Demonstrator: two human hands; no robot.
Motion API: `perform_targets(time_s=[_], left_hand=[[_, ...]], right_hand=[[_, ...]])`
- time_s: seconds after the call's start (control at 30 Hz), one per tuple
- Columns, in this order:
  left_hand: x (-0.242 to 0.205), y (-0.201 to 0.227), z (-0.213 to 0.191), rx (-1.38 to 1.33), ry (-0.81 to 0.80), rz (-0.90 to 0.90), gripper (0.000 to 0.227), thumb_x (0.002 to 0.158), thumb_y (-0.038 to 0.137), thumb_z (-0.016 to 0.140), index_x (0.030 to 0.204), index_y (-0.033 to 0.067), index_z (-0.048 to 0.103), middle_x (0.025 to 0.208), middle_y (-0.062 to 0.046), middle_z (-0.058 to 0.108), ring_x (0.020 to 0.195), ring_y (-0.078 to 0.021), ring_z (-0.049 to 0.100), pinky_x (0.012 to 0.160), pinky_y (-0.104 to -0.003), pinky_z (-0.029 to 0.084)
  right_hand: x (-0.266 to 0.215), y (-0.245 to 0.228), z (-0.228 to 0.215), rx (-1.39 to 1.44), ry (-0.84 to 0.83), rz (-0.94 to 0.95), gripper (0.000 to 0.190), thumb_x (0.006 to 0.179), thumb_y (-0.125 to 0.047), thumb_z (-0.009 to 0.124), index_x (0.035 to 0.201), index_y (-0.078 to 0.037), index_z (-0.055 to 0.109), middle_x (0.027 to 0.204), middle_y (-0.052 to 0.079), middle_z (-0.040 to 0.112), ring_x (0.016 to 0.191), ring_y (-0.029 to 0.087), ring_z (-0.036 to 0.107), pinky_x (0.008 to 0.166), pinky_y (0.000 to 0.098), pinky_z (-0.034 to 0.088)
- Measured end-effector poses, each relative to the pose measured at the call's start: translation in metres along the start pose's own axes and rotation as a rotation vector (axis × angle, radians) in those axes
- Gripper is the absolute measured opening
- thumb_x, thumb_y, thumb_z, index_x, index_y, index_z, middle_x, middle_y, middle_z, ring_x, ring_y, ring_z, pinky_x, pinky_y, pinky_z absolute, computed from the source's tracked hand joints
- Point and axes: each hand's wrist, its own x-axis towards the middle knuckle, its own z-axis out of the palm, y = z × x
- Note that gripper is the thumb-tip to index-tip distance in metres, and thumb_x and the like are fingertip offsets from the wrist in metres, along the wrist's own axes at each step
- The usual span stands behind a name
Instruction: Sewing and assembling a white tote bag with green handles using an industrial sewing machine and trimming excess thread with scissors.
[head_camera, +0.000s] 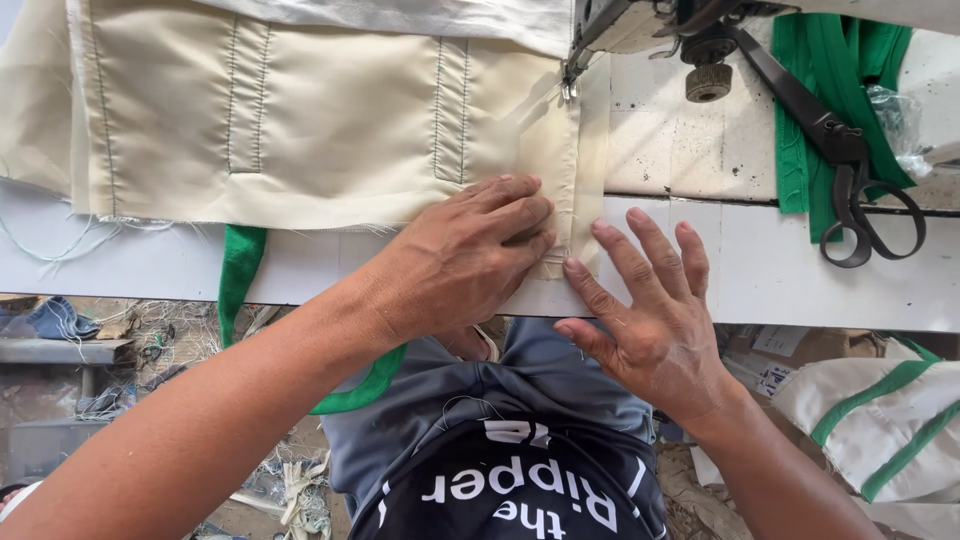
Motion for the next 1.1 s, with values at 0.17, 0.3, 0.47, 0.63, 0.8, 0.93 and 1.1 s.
perform_targets(time_s=[0.17, 0.3, 0.47, 0.63, 0.8, 0.93, 1.1], left_hand=[[0.001, -0.001, -0.002, -0.052, 0.019, -0.003, 0.131, 0.003, 0.058, 0.097, 0.114, -0.0033, 0.063, 0.118, -0.014, 0.054, 0.12, -0.0385, 0.055, 0.109, -0.045, 0.046], [0.002, 0.001, -0.004, -0.027, 0.075, 0.014, 0.115, 0.018, 0.054, 0.098, 0.11, -0.0043, 0.063, 0.111, -0.011, 0.053, 0.111, -0.0353, 0.054, 0.102, -0.042, 0.05], [0.002, 0.001, -0.004, -0.016, 0.058, 0.015, 0.139, 0.002, 0.062, 0.098, 0.117, -0.0056, 0.06, 0.114, -0.011, 0.055, 0.11, -0.0349, 0.056, 0.107, -0.043, 0.048], [0.005, 0.01, 0.007, -0.013, 0.19, -0.025, 0.025, 0.096, 0.01, 0.063, 0.117, -0.0029, 0.064, 0.11, -0.011, 0.056, 0.11, -0.0346, 0.055, 0.096, -0.045, 0.053], [-0.007, 0.006, 0.008, 0.067, -0.088, -0.046, 0.155, 0.008, 0.073, 0.098, 0.139, 0.0014, 0.057, 0.142, -0.014, 0.055, 0.137, -0.0374, 0.048, 0.123, -0.049, 0.033], [-0.016, 0.002, 0.015, -0.012, 0.055, -0.054, 0.038, 0.1, 0.017, 0.056, 0.135, 0.0059, 0.068, 0.144, -0.013, 0.064, 0.14, -0.0394, 0.054, 0.124, -0.063, 0.017], [-0.015, 0.003, 0.008, -0.057, 0.023, -0.07, 0.046, 0.09, 0.016, 0.056, 0.134, 0.0055, 0.065, 0.143, -0.016, 0.063, 0.141, -0.0406, 0.051, 0.123, -0.065, 0.021]], right_hand=[[0.0, -0.001, -0.002, -0.064, -0.011, -0.05, 0.055, 0.104, -0.052, 0.058, 0.133, -0.006, 0.071, 0.142, 0.013, 0.067, 0.142, 0.044, 0.051, 0.121, 0.0634, 0.019], [0.0, -0.002, -0.004, -0.067, -0.021, -0.048, 0.055, 0.104, -0.051, 0.058, 0.133, -0.005, 0.072, 0.14, 0.013, 0.07, 0.141, 0.041, 0.054, 0.121, 0.0628, 0.019], [0.0, -0.002, -0.004, -0.041, -0.031, -0.055, 0.056, 0.103, -0.05, 0.061, 0.13, -0.002, 0.071, 0.143, 0.017, 0.065, 0.142, 0.045, 0.05, 0.121, 0.0646, 0.019], [0.007, 0.006, -0.008, 0.018, -0.069, -0.104, 0.06, 0.105, -0.051, 0.058, 0.132, 0.003, 0.065, 0.154, 0.023, 0.053, 0.149, 0.049, 0.034, 0.123, 0.067, 0.012], [0.02, 0.007, -0.013, -0.009, -0.078, -0.196, 0.068, 0.103, -0.057, 0.051, 0.119, 0.004, 0.075, 0.137, 0.018, 0.071, 0.141, 0.04, 0.055, 0.124, 0.0623, 0.018], [0.023, 0.005, -0.011, -0.026, -0.059, -0.204, 0.073, 0.102, -0.062, 0.048, 0.115, 0.004, 0.075, 0.133, 0.017, 0.073, 0.136, 0.039, 0.06, 0.122, 0.0638, 0.021], [0.023, 0.006, -0.007, 0.01, -0.074, -0.197, 0.072, 0.099, -0.067, 0.053, 0.109, 0.001, 0.072, 0.131, 0.019, 0.071, 0.13, 0.038, 0.063, 0.117, 0.0655, 0.024]])
